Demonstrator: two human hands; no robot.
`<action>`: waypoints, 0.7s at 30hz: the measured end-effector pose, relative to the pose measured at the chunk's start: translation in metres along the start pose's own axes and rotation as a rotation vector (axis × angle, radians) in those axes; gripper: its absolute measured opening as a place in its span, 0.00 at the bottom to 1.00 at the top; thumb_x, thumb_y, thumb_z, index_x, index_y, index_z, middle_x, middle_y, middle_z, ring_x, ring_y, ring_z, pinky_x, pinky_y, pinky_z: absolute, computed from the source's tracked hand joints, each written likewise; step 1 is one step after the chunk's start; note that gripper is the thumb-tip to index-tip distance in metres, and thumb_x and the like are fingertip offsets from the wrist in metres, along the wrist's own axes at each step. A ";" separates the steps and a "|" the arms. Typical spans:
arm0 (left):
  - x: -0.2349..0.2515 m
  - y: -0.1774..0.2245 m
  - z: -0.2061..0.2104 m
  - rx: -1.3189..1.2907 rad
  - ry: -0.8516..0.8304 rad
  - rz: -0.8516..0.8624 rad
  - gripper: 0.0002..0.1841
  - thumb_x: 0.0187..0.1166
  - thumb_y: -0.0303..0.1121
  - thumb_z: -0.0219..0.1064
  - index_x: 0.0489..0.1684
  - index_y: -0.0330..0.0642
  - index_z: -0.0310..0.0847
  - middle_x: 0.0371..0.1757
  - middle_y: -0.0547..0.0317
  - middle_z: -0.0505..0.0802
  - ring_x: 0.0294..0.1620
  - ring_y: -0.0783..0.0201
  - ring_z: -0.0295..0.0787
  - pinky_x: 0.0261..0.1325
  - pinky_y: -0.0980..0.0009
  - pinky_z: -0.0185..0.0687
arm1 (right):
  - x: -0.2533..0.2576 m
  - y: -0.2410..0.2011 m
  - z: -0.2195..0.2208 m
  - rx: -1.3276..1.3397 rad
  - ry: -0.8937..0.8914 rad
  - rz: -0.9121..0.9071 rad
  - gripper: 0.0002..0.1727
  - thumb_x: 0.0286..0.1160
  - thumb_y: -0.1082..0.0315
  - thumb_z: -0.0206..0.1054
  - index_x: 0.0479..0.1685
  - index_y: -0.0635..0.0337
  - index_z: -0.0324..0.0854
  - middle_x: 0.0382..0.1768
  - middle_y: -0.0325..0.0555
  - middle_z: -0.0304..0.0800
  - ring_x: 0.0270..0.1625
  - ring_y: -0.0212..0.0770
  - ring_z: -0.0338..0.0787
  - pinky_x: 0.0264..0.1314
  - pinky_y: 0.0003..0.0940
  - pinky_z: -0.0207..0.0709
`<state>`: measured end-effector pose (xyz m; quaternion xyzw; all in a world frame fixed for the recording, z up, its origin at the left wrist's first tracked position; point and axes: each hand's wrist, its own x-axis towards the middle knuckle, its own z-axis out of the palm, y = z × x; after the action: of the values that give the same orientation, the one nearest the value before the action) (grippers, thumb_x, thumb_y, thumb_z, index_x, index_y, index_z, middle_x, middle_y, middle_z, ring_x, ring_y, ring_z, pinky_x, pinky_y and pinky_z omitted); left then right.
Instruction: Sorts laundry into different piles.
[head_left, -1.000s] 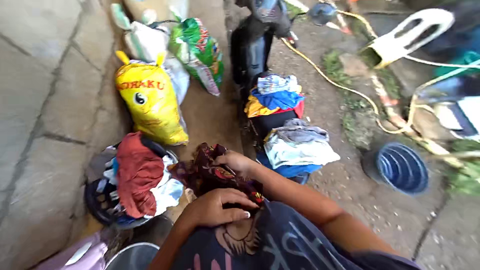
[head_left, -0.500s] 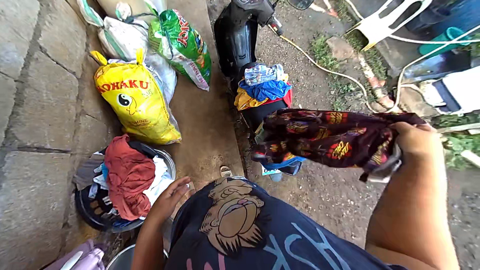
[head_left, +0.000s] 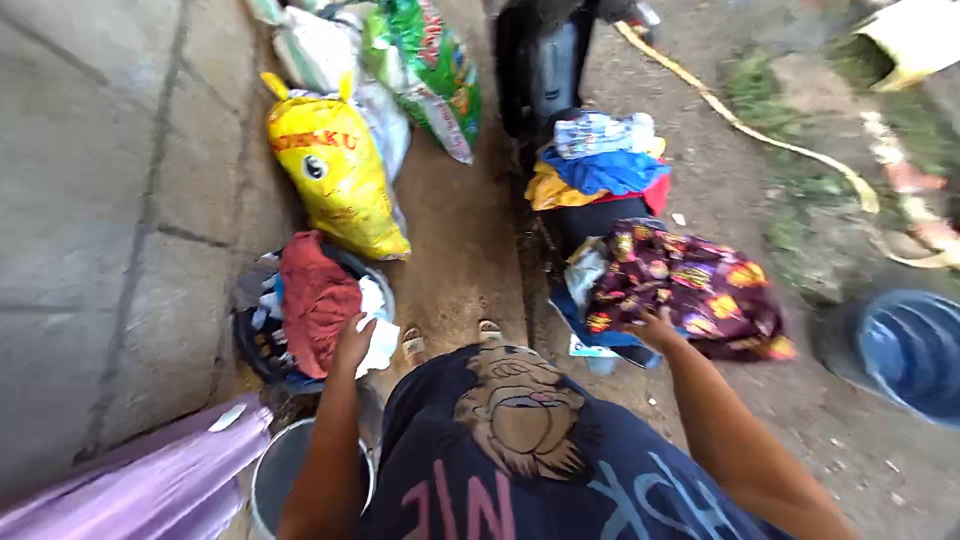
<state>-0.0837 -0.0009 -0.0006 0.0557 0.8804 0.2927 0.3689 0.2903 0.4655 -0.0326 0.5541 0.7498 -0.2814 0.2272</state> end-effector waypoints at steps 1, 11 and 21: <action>0.006 -0.008 -0.001 0.069 0.074 -0.056 0.30 0.87 0.44 0.63 0.83 0.34 0.70 0.83 0.32 0.74 0.87 0.38 0.66 0.87 0.42 0.59 | -0.003 -0.005 0.005 0.011 0.018 0.003 0.38 0.83 0.60 0.69 0.87 0.70 0.62 0.91 0.80 0.34 0.93 0.76 0.44 0.90 0.68 0.49; 0.050 -0.091 0.023 0.310 0.157 -0.441 0.32 0.76 0.51 0.71 0.77 0.43 0.77 0.95 0.35 0.46 0.96 0.34 0.34 0.88 0.32 0.45 | 0.006 -0.003 -0.006 -0.039 0.062 0.003 0.33 0.87 0.62 0.65 0.84 0.75 0.63 0.83 0.83 0.59 0.88 0.76 0.59 0.86 0.71 0.53; 0.038 -0.146 -0.005 -0.191 0.227 -0.702 0.28 0.83 0.44 0.67 0.70 0.25 0.78 0.74 0.28 0.82 0.79 0.37 0.76 0.80 0.40 0.67 | -0.023 -0.073 -0.028 -0.141 -0.081 -0.207 0.27 0.90 0.59 0.60 0.80 0.68 0.73 0.79 0.74 0.73 0.84 0.71 0.69 0.86 0.69 0.57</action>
<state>-0.0973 -0.1113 -0.1025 -0.3167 0.8501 0.2334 0.3501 0.2260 0.4514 0.0155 0.4446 0.8111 -0.2720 0.2654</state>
